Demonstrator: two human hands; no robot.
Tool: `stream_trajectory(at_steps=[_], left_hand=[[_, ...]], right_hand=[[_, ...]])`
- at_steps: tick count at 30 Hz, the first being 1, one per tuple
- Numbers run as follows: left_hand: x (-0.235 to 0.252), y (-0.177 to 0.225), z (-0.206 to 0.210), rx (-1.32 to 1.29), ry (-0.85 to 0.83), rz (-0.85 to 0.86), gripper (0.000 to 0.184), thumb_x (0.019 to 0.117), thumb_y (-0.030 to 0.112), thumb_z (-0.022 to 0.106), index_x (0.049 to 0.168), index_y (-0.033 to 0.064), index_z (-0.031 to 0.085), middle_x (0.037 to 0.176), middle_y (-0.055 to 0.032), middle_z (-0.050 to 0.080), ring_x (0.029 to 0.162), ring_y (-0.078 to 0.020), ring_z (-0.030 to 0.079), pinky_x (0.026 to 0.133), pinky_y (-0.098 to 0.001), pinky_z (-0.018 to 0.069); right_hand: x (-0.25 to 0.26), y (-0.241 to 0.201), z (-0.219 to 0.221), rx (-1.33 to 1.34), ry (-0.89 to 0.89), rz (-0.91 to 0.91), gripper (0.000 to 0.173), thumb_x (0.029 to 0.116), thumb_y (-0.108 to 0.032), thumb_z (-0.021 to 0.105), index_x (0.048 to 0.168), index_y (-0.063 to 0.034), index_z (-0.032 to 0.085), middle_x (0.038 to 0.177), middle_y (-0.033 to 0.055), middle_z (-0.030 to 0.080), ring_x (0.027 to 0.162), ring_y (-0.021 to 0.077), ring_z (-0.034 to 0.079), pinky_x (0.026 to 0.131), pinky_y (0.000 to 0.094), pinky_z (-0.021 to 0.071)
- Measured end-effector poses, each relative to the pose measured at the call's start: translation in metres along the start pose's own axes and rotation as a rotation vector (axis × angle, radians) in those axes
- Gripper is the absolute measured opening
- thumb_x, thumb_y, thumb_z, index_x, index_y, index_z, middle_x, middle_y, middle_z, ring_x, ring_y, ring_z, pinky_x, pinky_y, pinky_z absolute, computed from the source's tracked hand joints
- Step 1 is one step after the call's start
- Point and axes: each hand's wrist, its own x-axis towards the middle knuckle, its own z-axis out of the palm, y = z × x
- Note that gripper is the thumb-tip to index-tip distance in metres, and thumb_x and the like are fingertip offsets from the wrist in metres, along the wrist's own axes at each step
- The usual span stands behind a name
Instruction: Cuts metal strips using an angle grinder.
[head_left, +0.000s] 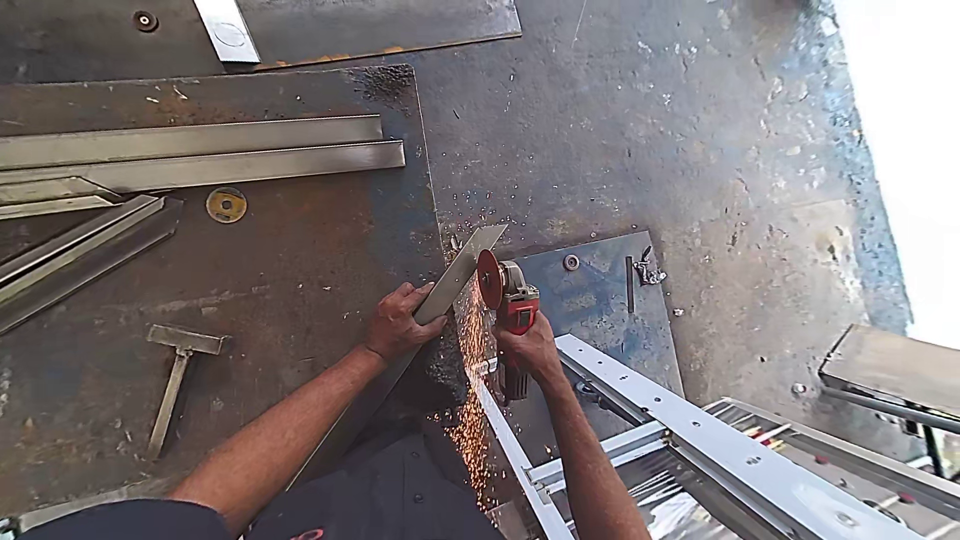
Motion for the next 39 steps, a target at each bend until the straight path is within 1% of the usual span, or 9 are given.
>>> stream_trajectory(at_steps=[5,9,13,18,22,25,28,36,39], left_hand=[[0.0,0.0,0.0,-0.005,0.008,0.013,0.067,0.0831,0.06,0.071,0.132,0.0144,0.072,0.099,-0.0102,0.072,0.086,-0.0207,0.069,0.08,-0.0393,0.0588],[0.0,0.0,0.0,-0.002,0.003,0.002,0.068,0.0826,0.061,0.071,0.133,0.0152,0.071,0.099,-0.0102,0.071,0.086,-0.0213,0.069,0.08,-0.0402,0.0588],[0.0,0.0,0.0,-0.004,0.009,0.009,0.067,0.0829,0.06,0.071,0.132,0.0157,0.071,0.099,-0.0102,0.072,0.086,-0.0214,0.069,0.08,-0.04,0.0589],[0.0,0.001,-0.001,0.0,-0.001,0.01,0.067,0.0837,0.06,0.071,0.133,0.0143,0.071,0.099,-0.0104,0.072,0.087,-0.0214,0.069,0.081,-0.0399,0.0589],[0.0,0.001,-0.001,-0.009,0.002,0.007,0.066,0.0836,0.06,0.071,0.133,0.0154,0.071,0.098,-0.0092,0.071,0.085,-0.0195,0.069,0.079,-0.039,0.059],[0.0,0.0,-0.001,-0.002,0.0,0.004,0.067,0.0833,0.06,0.071,0.133,0.0159,0.071,0.098,-0.0092,0.071,0.085,-0.02,0.069,0.079,-0.0393,0.0589],[0.0,0.0,0.0,-0.006,0.004,0.007,0.066,0.0833,0.06,0.071,0.133,0.0162,0.071,0.098,-0.0092,0.071,0.085,-0.0198,0.069,0.079,-0.0387,0.0589],[0.001,0.002,-0.002,-0.008,-0.009,0.001,0.066,0.0838,0.059,0.071,0.133,0.0146,0.071,0.099,-0.0104,0.071,0.086,-0.0212,0.069,0.079,-0.0401,0.0591],[0.0,0.001,-0.001,-0.006,-0.006,0.003,0.066,0.084,0.06,0.071,0.133,0.0151,0.071,0.1,-0.01,0.072,0.086,-0.021,0.069,0.08,-0.0402,0.0591]], right_hand=[[-0.001,0.001,0.001,-0.01,-0.004,0.003,0.075,0.0691,-0.04,0.086,0.129,-0.003,0.06,0.108,0.0095,0.071,0.1,0.017,0.069,0.092,0.0419,0.0559],[0.0,0.002,0.003,-0.011,0.008,0.004,0.075,0.0678,-0.039,0.087,0.128,-0.0032,0.06,0.107,0.009,0.072,0.099,0.0167,0.069,0.091,0.042,0.0564],[0.001,0.001,0.003,0.006,0.006,0.004,0.076,0.0677,-0.038,0.087,0.129,-0.0028,0.06,0.108,0.0097,0.072,0.101,0.0173,0.069,0.093,0.0423,0.056],[0.003,-0.002,0.003,0.007,0.008,-0.002,0.073,0.068,-0.037,0.086,0.127,-0.0039,0.06,0.106,0.0085,0.072,0.098,0.0168,0.07,0.09,0.0428,0.057],[0.005,0.0,0.005,0.046,0.017,-0.015,0.071,0.0671,-0.036,0.087,0.125,-0.004,0.061,0.103,0.0074,0.072,0.095,0.0152,0.07,0.087,0.0412,0.0586],[0.006,-0.001,0.006,0.06,0.015,-0.008,0.07,0.0667,-0.036,0.087,0.123,-0.0037,0.061,0.1,0.0067,0.072,0.092,0.015,0.071,0.085,0.0409,0.0591],[0.007,-0.002,0.005,0.042,0.01,-0.003,0.069,0.0686,-0.037,0.086,0.125,-0.0048,0.061,0.102,0.0065,0.072,0.093,0.0153,0.071,0.086,0.0416,0.0589],[0.01,-0.002,0.004,0.041,0.007,-0.029,0.07,0.0681,-0.037,0.086,0.124,-0.0037,0.061,0.102,0.0073,0.072,0.094,0.0152,0.07,0.087,0.0416,0.0585],[0.011,0.0,0.004,0.018,0.016,-0.032,0.07,0.067,-0.039,0.086,0.123,-0.0047,0.062,0.101,0.0065,0.072,0.094,0.0151,0.07,0.086,0.0421,0.0581]])
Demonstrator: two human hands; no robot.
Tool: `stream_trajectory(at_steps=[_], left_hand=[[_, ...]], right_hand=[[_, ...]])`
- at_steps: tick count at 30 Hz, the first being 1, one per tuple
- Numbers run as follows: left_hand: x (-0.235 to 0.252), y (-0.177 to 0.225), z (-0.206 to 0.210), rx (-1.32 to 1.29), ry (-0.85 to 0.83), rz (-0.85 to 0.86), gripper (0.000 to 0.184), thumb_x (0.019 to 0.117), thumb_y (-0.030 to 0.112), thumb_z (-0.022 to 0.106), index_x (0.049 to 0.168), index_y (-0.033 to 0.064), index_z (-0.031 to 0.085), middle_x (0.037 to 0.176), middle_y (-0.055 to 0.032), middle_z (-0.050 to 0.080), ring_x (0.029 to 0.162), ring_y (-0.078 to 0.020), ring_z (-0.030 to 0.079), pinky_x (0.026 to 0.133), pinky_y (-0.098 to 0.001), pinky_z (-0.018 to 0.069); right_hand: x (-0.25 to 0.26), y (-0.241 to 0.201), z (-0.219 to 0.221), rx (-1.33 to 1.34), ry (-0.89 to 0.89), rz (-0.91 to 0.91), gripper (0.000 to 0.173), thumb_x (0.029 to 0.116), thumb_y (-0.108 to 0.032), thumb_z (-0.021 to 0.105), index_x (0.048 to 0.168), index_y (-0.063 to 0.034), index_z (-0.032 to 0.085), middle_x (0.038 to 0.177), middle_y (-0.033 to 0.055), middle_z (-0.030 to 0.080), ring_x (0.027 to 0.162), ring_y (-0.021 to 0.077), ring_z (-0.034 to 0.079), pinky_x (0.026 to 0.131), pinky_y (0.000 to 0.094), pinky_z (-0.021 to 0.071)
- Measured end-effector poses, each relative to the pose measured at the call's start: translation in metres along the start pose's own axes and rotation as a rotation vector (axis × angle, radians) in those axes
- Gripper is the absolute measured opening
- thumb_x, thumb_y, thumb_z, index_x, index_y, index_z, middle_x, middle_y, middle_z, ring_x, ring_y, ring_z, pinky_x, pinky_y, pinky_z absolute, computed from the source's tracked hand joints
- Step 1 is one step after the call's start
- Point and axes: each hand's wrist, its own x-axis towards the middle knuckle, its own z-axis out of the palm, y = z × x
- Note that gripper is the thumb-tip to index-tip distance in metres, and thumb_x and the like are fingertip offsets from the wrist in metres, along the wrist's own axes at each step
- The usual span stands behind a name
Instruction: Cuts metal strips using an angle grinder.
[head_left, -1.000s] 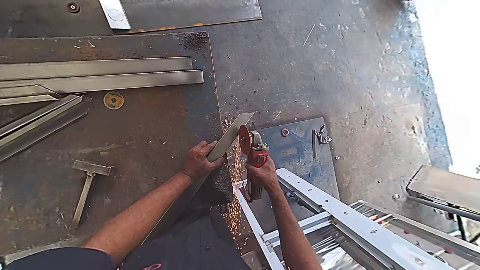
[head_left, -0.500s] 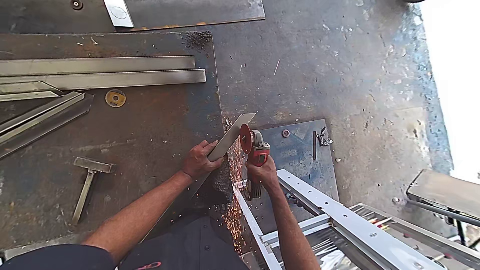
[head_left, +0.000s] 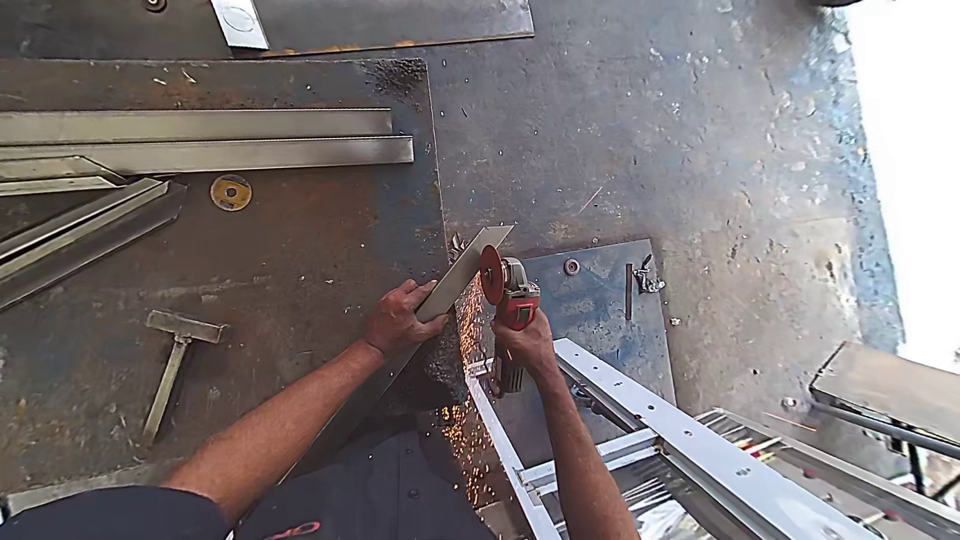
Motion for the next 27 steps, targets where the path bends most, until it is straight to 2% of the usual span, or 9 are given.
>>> stream_trajectory(at_steps=[11,27], left_hand=[[0.001,0.002,-0.002,0.011,-0.019,-0.011,0.066,0.0848,0.059,0.07,0.134,0.0145,0.07,0.101,-0.0103,0.072,0.088,-0.0217,0.07,0.081,-0.0409,0.0592],[0.001,0.004,-0.003,0.011,-0.01,-0.008,0.066,0.0848,0.058,0.07,0.135,0.0146,0.07,0.101,-0.0113,0.072,0.087,-0.0227,0.07,0.08,-0.0411,0.0594]], right_hand=[[0.0,-0.003,-0.002,-0.039,-0.023,0.034,0.07,0.0684,-0.036,0.086,0.126,-0.004,0.061,0.104,0.0081,0.072,0.096,0.0173,0.07,0.088,0.0434,0.0569],[0.01,-0.005,-0.003,-0.047,-0.02,0.023,0.073,0.0672,-0.04,0.086,0.126,-0.0045,0.061,0.103,0.0087,0.072,0.094,0.0187,0.071,0.086,0.0454,0.058]])
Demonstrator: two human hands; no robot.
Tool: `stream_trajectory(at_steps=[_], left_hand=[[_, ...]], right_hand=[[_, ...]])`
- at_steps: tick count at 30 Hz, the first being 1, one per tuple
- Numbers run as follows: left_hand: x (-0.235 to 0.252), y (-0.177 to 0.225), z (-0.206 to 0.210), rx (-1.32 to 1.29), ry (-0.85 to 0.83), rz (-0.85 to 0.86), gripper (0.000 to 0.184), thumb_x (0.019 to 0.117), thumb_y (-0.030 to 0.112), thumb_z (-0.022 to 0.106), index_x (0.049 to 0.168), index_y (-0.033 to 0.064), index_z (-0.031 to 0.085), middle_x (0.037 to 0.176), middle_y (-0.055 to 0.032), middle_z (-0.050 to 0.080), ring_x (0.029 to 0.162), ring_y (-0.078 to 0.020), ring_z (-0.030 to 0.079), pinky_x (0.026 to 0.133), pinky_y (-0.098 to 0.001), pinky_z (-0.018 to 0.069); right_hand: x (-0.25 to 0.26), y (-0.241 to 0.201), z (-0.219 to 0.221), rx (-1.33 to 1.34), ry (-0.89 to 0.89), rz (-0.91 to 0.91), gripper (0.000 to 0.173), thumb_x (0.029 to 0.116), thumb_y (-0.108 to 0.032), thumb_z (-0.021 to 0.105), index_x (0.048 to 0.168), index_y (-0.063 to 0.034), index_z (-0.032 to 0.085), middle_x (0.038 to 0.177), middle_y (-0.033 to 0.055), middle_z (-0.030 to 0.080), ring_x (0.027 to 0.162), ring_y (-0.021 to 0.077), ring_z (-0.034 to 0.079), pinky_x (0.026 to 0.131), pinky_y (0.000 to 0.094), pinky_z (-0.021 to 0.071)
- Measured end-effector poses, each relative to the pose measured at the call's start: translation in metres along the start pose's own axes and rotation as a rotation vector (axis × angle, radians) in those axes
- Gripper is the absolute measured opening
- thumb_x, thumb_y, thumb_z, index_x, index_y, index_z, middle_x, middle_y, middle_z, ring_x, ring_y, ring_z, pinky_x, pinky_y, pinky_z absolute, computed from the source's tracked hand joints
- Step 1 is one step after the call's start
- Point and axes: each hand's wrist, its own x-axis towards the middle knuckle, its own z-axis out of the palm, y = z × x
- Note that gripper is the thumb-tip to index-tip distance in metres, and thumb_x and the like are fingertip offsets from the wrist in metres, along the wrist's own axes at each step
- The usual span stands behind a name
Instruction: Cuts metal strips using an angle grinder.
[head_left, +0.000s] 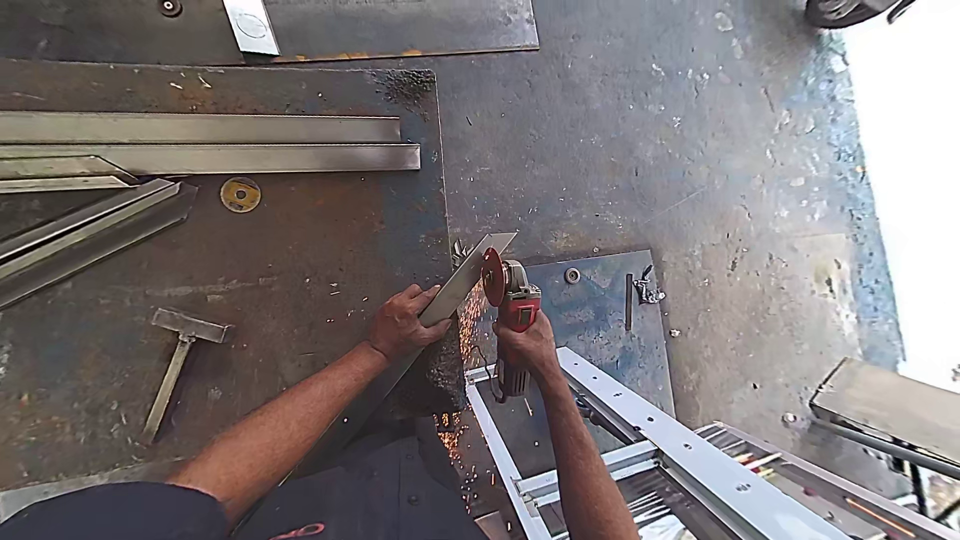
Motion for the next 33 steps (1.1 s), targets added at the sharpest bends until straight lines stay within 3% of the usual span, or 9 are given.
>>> stream_trajectory(at_steps=[33], left_hand=[[0.001,-0.001,0.002,0.009,-0.005,-0.018,0.068,0.0845,0.06,0.069,0.136,0.0156,0.069,0.101,-0.0104,0.071,0.086,-0.0229,0.07,0.076,-0.0428,0.0595]], right_hand=[[0.019,-0.009,-0.004,0.008,-0.02,-0.016,0.069,0.0668,-0.039,0.086,0.122,-0.0054,0.063,0.099,0.0071,0.072,0.09,0.0168,0.071,0.083,0.0436,0.0591]])
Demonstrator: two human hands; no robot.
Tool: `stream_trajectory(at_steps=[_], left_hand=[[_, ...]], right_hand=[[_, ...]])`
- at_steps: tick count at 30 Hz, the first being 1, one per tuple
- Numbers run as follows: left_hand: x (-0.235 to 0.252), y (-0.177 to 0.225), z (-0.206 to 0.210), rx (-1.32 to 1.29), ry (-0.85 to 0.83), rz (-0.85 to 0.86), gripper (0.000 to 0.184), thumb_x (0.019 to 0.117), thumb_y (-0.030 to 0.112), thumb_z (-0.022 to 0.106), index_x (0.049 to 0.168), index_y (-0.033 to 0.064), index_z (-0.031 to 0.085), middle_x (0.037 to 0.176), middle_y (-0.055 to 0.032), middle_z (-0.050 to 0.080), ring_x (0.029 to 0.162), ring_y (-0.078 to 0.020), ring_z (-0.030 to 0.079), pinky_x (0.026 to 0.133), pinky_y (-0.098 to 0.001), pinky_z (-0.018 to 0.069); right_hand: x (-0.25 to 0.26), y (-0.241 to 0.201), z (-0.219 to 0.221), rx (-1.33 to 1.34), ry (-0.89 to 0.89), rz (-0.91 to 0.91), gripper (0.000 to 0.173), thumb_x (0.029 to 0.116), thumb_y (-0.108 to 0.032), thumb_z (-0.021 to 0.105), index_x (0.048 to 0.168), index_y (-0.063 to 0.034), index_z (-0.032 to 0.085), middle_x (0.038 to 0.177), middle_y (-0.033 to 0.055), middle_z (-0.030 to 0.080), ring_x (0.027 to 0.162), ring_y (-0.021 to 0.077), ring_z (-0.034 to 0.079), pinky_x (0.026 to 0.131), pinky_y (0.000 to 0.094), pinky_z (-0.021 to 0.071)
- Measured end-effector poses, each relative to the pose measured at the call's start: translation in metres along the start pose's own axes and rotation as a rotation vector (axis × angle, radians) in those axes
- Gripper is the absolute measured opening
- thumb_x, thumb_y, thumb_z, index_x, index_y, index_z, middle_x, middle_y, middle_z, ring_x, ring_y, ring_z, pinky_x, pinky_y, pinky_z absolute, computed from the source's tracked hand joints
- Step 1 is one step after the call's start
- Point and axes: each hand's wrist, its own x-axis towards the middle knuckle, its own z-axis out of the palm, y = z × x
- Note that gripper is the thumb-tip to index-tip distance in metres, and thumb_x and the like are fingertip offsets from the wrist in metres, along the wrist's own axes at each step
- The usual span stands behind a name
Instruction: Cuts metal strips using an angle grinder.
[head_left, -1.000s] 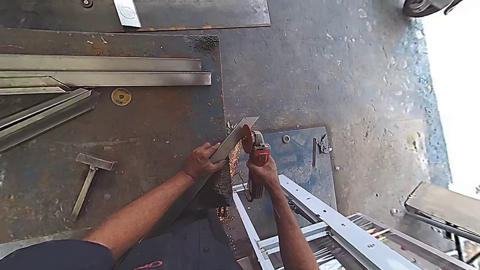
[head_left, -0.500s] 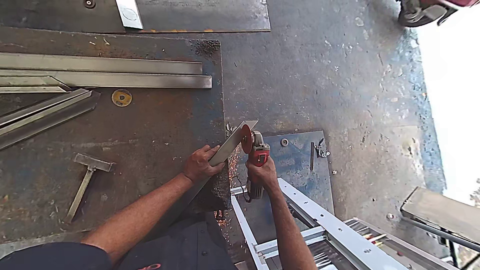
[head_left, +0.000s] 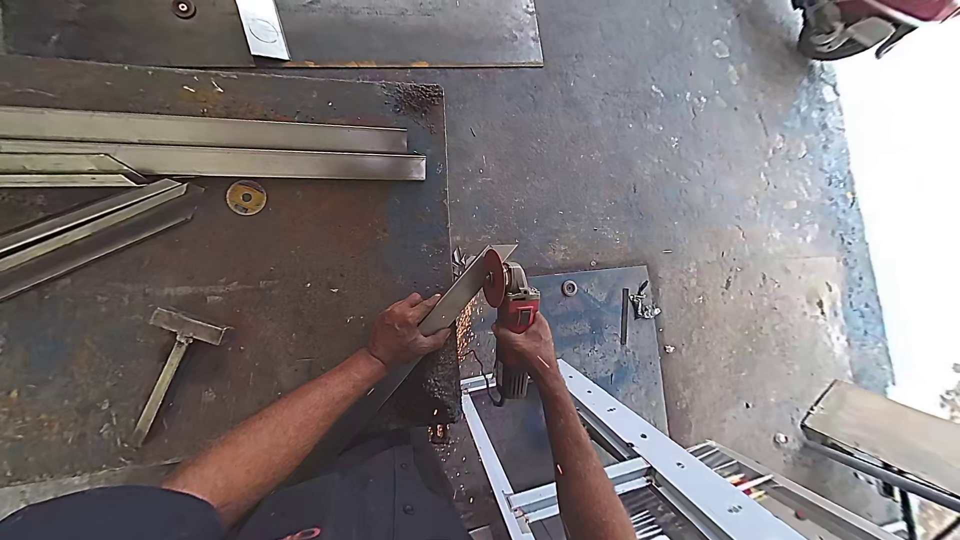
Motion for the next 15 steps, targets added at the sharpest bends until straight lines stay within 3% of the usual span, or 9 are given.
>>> stream_trajectory(at_steps=[15], left_hand=[[0.0003,0.0002,0.0011,0.002,0.023,0.01,0.068,0.0842,0.059,0.069,0.135,0.0135,0.069,0.099,-0.0109,0.071,0.085,-0.0236,0.07,0.076,-0.0424,0.0593]], right_hand=[[0.0064,-0.0065,-0.0022,-0.011,-0.012,-0.022,0.069,0.0685,-0.035,0.085,0.125,-0.0027,0.061,0.104,0.0097,0.072,0.095,0.0182,0.07,0.087,0.0442,0.057]])
